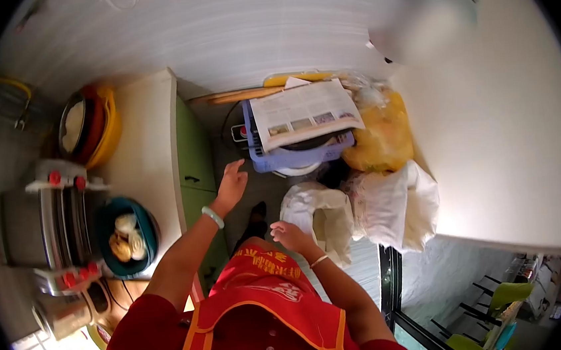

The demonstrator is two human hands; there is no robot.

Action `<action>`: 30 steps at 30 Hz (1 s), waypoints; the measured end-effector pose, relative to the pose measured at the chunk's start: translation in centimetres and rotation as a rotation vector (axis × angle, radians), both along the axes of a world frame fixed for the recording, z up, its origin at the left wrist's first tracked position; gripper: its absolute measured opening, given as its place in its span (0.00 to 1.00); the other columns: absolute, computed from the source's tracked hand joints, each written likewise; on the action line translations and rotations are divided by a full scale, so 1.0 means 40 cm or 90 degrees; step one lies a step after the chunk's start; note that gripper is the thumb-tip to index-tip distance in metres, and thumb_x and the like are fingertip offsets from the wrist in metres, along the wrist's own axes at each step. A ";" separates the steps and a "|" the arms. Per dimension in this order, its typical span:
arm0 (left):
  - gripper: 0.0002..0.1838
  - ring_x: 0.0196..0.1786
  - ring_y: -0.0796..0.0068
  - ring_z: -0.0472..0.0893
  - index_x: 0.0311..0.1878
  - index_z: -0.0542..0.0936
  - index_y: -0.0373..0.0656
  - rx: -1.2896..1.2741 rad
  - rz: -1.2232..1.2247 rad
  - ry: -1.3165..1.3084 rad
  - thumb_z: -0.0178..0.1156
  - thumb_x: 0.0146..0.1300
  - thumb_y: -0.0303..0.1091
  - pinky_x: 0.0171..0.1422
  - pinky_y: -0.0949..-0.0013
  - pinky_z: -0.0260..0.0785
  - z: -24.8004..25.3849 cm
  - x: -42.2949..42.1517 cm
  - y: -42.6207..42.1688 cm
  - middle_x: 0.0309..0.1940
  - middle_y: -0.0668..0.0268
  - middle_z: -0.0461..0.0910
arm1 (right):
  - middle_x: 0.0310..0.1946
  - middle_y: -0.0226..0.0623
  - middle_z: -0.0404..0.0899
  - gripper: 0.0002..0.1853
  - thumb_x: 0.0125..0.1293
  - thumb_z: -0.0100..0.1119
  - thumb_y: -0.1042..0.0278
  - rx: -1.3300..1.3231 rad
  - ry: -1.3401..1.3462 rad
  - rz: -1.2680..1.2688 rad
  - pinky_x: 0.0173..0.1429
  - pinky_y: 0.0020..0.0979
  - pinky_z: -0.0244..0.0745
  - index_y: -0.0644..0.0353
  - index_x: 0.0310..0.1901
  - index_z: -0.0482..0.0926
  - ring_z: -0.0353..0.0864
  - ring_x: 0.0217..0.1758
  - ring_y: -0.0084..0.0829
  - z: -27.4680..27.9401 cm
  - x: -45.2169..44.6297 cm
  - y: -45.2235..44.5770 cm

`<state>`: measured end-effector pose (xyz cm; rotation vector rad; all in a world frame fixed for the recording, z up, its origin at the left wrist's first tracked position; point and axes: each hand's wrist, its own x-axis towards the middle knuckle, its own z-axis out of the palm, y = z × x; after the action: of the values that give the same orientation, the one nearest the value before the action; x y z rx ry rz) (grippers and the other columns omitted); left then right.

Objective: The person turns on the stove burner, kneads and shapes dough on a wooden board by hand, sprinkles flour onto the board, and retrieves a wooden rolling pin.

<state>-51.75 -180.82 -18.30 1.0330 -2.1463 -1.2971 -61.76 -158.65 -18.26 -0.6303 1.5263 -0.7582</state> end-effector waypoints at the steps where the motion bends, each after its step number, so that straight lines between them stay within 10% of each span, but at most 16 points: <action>1: 0.22 0.54 0.50 0.69 0.55 0.67 0.36 0.010 0.000 -0.006 0.52 0.55 0.25 0.55 0.61 0.66 -0.025 -0.045 -0.077 0.54 0.49 0.66 | 0.37 0.38 0.79 0.17 0.64 0.47 0.64 -0.026 0.002 -0.005 0.43 0.26 0.73 0.66 0.50 0.70 0.79 0.39 0.27 0.014 0.000 -0.049; 8: 0.27 0.56 0.50 0.68 0.60 0.61 0.39 -0.223 -0.002 -0.225 0.51 0.55 0.26 0.58 0.57 0.64 -0.265 -0.307 -0.484 0.56 0.52 0.64 | 0.40 0.44 0.80 0.17 0.64 0.48 0.65 0.014 0.076 0.016 0.45 0.28 0.72 0.66 0.51 0.70 0.81 0.40 0.32 0.123 -0.025 -0.267; 14: 0.24 0.57 0.57 0.68 0.59 0.65 0.43 -0.310 -0.126 -0.398 0.49 0.56 0.25 0.59 0.60 0.63 -0.362 -0.407 -0.664 0.55 0.56 0.66 | 0.35 0.47 0.79 0.16 0.63 0.50 0.63 0.088 0.091 -0.046 0.44 0.32 0.71 0.64 0.47 0.73 0.80 0.38 0.37 -0.041 -0.039 -0.219; 24: 0.16 0.50 0.62 0.71 0.46 0.70 0.42 -0.492 -0.257 -0.438 0.55 0.52 0.28 0.51 0.62 0.64 -0.376 -0.449 -0.726 0.42 0.62 0.72 | 0.34 0.49 0.79 0.16 0.61 0.50 0.62 0.113 0.119 -0.065 0.44 0.34 0.71 0.63 0.45 0.76 0.79 0.38 0.40 -0.134 -0.044 -0.198; 30: 0.12 0.43 0.62 0.76 0.41 0.72 0.44 -0.421 -0.264 -0.380 0.55 0.51 0.28 0.44 0.62 0.69 -0.264 -0.409 -0.761 0.35 0.62 0.75 | 0.39 0.40 0.80 0.16 0.62 0.48 0.55 0.176 0.208 0.040 0.48 0.31 0.70 0.56 0.44 0.77 0.79 0.43 0.36 0.089 -0.108 -0.329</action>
<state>-68.13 -211.25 -28.86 0.7596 -3.0502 -0.3238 -66.07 -171.79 -14.69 -0.6103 1.8613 -0.3979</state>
